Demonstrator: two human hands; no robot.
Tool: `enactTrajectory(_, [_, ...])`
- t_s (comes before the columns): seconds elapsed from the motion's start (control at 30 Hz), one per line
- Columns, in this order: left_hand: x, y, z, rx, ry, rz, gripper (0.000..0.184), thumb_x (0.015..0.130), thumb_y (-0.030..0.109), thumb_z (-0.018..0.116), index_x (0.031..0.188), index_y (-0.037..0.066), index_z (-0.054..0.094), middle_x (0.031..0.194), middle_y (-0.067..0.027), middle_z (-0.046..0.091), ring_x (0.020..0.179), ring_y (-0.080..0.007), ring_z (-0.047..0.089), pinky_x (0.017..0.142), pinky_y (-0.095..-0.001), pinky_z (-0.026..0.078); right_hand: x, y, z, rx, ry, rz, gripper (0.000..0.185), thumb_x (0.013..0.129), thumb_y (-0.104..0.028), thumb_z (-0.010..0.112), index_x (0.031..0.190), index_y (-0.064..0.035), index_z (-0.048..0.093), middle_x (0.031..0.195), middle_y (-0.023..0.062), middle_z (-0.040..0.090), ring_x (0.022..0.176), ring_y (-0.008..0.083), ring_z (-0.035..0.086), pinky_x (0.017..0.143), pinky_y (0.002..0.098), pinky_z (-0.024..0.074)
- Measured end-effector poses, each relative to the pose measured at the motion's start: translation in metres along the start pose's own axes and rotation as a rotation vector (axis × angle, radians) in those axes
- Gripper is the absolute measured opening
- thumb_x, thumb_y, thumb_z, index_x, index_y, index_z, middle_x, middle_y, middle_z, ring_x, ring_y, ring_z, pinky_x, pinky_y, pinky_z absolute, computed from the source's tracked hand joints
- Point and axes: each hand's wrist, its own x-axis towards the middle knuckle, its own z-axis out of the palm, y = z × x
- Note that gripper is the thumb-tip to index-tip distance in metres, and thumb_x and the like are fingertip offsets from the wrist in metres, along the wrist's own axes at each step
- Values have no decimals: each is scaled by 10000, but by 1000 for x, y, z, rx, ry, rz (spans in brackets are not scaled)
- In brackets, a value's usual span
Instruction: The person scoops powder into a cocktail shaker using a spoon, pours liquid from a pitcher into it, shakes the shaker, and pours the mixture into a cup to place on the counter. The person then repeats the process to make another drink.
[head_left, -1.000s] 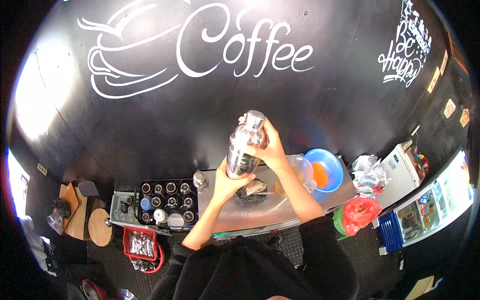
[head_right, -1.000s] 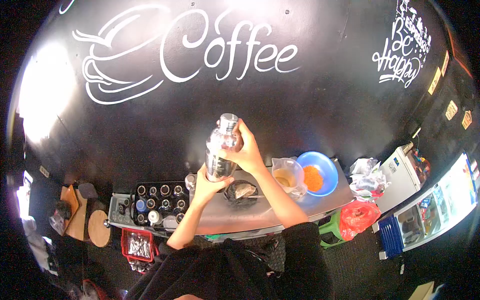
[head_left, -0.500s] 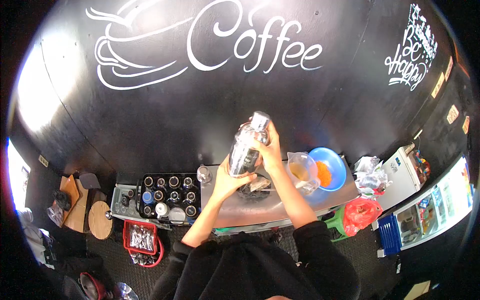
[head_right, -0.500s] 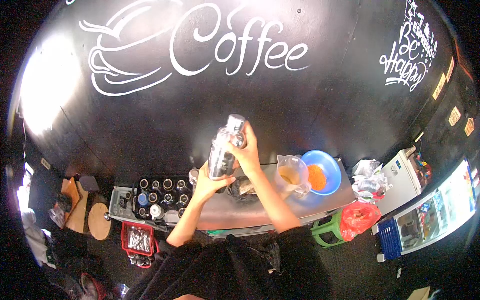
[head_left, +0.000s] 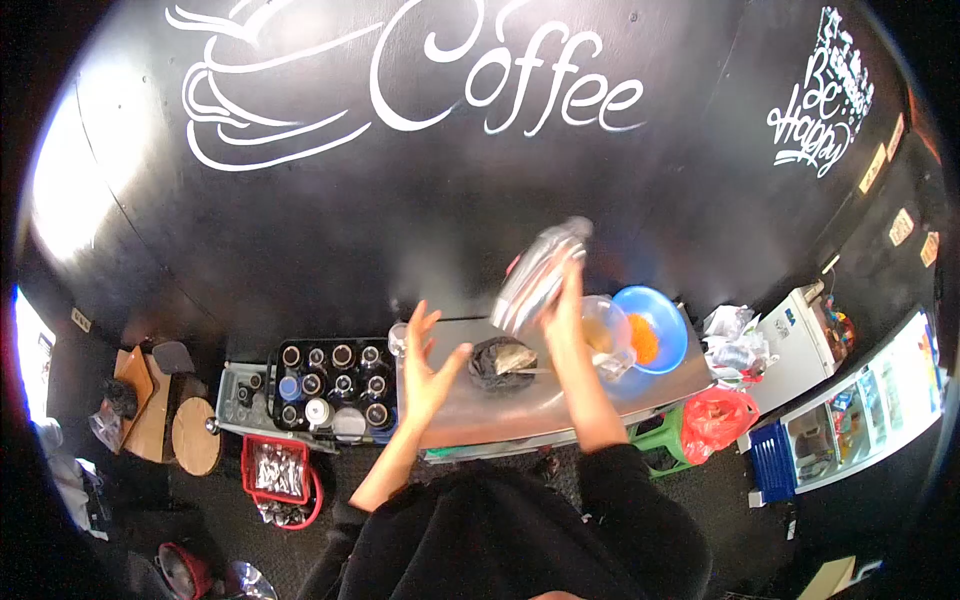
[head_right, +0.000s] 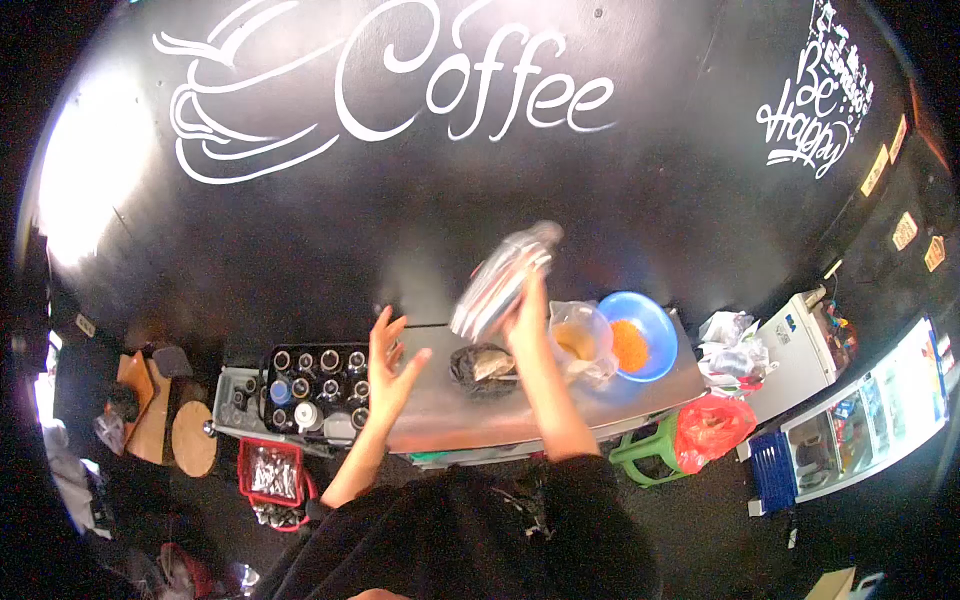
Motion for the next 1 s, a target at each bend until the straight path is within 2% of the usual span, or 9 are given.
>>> enactTrajectory(0.07, [11, -21, -19, -65, 74, -50, 773, 769, 116, 713, 1407, 116, 276, 1250, -130, 514, 1202, -241, 451, 1004, -456, 341, -23, 18, -9, -344, -7, 28, 531, 814, -371, 638, 1211, -79, 439, 1200, 144, 526, 1080, 267, 536, 893, 424, 480])
enactTrajectory(0.2, [9, -21, -38, -160, 188, -11, 657, 822, 41, 632, 1390, 117, 311, 1171, -103, 566, 1125, -186, 510, 995, -388, 359, 6, -17, -11, -50, 214, 43, 562, 815, -359, 627, 1239, -44, 434, 1188, 147, 540, 1081, 249, 548, 902, 432, 478])
enactTrajectory(0.37, [15, -17, -41, -170, 127, -35, 651, 833, 15, 611, 1397, 114, 302, 1120, -119, 598, 1090, -190, 542, 978, -339, 392, -17, -5, -3, -274, 43, 299, 620, 761, -407, 684, 1234, -70, 468, 1147, 106, 573, 1039, 233, 571, 868, 417, 496])
enactTrajectory(0.43, [17, -9, -36, -261, 138, -50, 653, 837, 6, 606, 1400, 104, 289, 1117, -132, 598, 1084, -196, 549, 974, -329, 407, 7, -9, -3, -147, 240, 179, 581, 772, -371, 689, 1225, -75, 477, 1123, 105, 581, 1018, 236, 575, 843, 401, 505])
enactTrajectory(0.57, [21, -17, -34, -269, 55, -40, 632, 849, 10, 592, 1396, 75, 283, 1115, -149, 594, 1050, -187, 569, 944, -309, 432, -24, 19, -21, -619, 62, 144, 517, 775, -312, 688, 1170, -47, 486, 1032, 115, 591, 923, 237, 602, 776, 397, 529])
enactTrajectory(0.67, [25, -8, -31, -299, 85, -55, 625, 853, 21, 592, 1395, 69, 283, 1093, -151, 608, 1032, -179, 582, 933, -301, 435, 14, -14, -21, -154, 280, 173, 559, 758, -184, 703, 1234, -59, 437, 1102, 130, 578, 973, 242, 592, 783, 391, 522])
enactTrajectory(0.8, [28, -23, -27, -256, 57, -44, 623, 856, 36, 599, 1393, 59, 284, 1020, -134, 643, 987, -155, 599, 921, -289, 436, -31, 13, -27, -586, -35, 189, 552, 731, -194, 714, 1186, -33, 445, 1053, 127, 576, 991, 236, 574, 783, 392, 521])
enactTrajectory(0.93, [29, -17, -24, -280, 44, -35, 619, 863, -4, 570, 1400, 55, 266, 1061, -147, 619, 986, -161, 597, 926, -308, 445, 4, -18, -1, -228, 245, 172, 521, 771, -353, 665, 1156, -58, 474, 1012, 108, 588, 967, 237, 588, 777, 421, 529])
enactTrajectory(1.0, [28, -27, -19, -334, 48, -38, 612, 870, 20, 563, 1404, 69, 269, 1120, -157, 597, 1004, -201, 600, 924, -313, 440, -25, -5, 3, -368, 43, 181, 495, 761, -247, 684, 1170, -56, 480, 1019, 103, 589, 976, 235, 587, 776, 395, 527])
